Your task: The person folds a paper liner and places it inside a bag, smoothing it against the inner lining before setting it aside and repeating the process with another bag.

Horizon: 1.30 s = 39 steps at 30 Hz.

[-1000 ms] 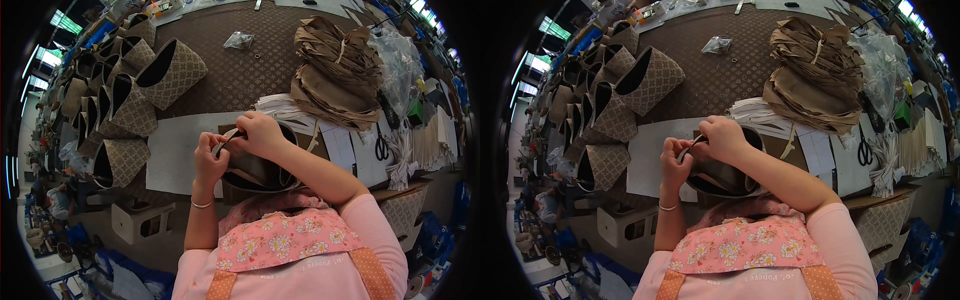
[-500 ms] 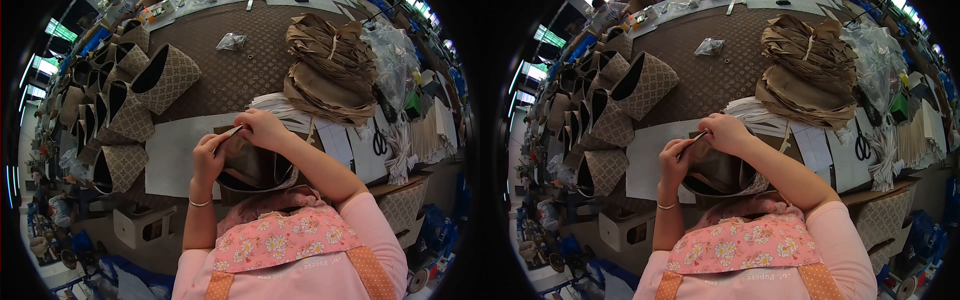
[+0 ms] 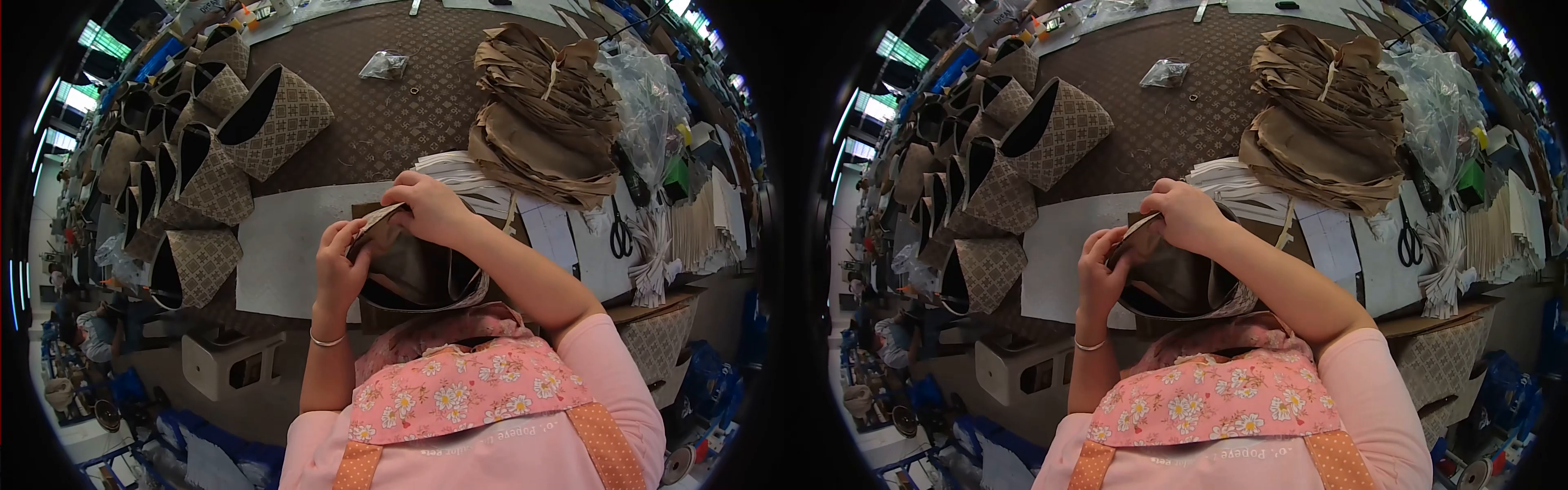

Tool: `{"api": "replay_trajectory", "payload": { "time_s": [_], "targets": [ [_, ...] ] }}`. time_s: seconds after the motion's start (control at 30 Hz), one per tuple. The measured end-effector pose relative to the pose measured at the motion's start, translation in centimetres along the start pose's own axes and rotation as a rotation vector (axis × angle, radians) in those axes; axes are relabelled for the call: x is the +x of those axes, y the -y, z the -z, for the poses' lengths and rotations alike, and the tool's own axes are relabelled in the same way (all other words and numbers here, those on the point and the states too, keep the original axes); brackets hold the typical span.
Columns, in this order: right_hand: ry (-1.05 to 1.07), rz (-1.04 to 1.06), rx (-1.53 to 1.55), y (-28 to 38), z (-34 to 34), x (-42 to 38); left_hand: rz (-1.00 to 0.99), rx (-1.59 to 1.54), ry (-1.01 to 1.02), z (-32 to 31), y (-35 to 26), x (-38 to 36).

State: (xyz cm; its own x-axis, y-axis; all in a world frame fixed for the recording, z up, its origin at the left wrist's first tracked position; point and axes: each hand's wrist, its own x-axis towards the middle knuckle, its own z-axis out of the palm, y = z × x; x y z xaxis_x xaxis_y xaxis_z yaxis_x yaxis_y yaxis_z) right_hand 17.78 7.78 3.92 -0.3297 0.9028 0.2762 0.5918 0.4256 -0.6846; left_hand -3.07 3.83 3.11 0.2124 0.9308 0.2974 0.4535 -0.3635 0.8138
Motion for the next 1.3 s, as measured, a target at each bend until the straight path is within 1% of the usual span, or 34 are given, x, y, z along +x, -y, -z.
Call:
{"api": "replay_trajectory", "payload": {
  "time_s": [0.1,0.17,0.2,0.27,0.3,0.37,0.43,0.5,0.6,0.73,0.77,0.83,0.9,1.0,1.1,1.13,1.2,1.23,1.27,1.3],
  "targets": [
    [0.034,0.058,-0.028,1.1,0.0,0.1,0.055,0.019,0.004,0.5,0.7,-1.4],
    [0.043,0.184,-0.103,2.4,-0.2,0.1,0.085,-0.017,-0.003,0.6,0.8,-2.0],
    [0.047,0.187,-0.101,2.6,-0.7,0.3,0.109,-0.052,-0.004,0.6,0.9,-2.3],
    [0.083,0.275,-0.045,2.9,-1.6,0.5,0.122,-0.059,-0.011,0.6,1.1,-2.6],
    [0.087,0.278,-0.045,3.0,-1.7,0.6,0.131,-0.067,-0.015,0.6,1.3,-2.7],
    [0.179,0.274,-0.07,3.2,-1.8,1.0,0.138,-0.076,-0.014,0.6,1.8,-2.8],
    [0.185,0.262,-0.092,3.1,-2.0,1.2,0.145,-0.086,-0.012,0.5,2.2,-2.9],
    [0.189,0.249,-0.112,3.1,-2.1,1.3,0.204,-0.174,-0.011,0.4,2.4,-2.9],
    [0.217,0.307,-0.126,3.2,-2.2,1.5,0.253,-0.192,0.006,0.3,2.6,-2.9],
    [0.263,0.298,-0.122,3.6,-1.8,1.4,0.231,-0.213,0.01,0.4,2.4,-2.8],
    [0.27,0.304,-0.116,3.6,-1.6,1.4,0.24,-0.259,-0.006,0.2,2.3,-2.8],
    [0.269,0.316,-0.125,3.4,-1.8,1.3,0.249,-0.305,-0.024,0.3,2.0,-2.7],
    [0.266,0.329,-0.132,3.4,-1.9,1.3,0.263,-0.258,0.03,0.5,1.7,-2.6],
    [0.281,0.284,-0.13,3.8,-1.9,1.2,0.24,-0.232,0.051,0.5,2.2,-2.6],
    [0.278,0.309,-0.203,4.4,-2.3,1.1,0.255,-0.275,0.027,0.2,2.6,-2.8],
    [0.266,0.346,-0.244,4.5,-2.5,0.9,0.253,-0.275,0.023,0.3,2.7,-2.8],
    [0.249,0.388,-0.286,4.7,-2.5,1.0,0.232,-0.319,0.11,0.8,2.9,-3.0],
    [0.179,0.39,-0.278,4.7,-2.1,1.0,0.227,-0.317,0.104,1.1,2.8,-3.2],
    [0.11,0.392,-0.271,4.7,-1.7,1.1,0.215,-0.51,0.051,1.4,2.7,-3.4],
    [0.11,0.397,-0.275,5.3,-0.6,1.4,0.201,-0.706,0.0,1.6,2.6,-3.4]
  ]
}}
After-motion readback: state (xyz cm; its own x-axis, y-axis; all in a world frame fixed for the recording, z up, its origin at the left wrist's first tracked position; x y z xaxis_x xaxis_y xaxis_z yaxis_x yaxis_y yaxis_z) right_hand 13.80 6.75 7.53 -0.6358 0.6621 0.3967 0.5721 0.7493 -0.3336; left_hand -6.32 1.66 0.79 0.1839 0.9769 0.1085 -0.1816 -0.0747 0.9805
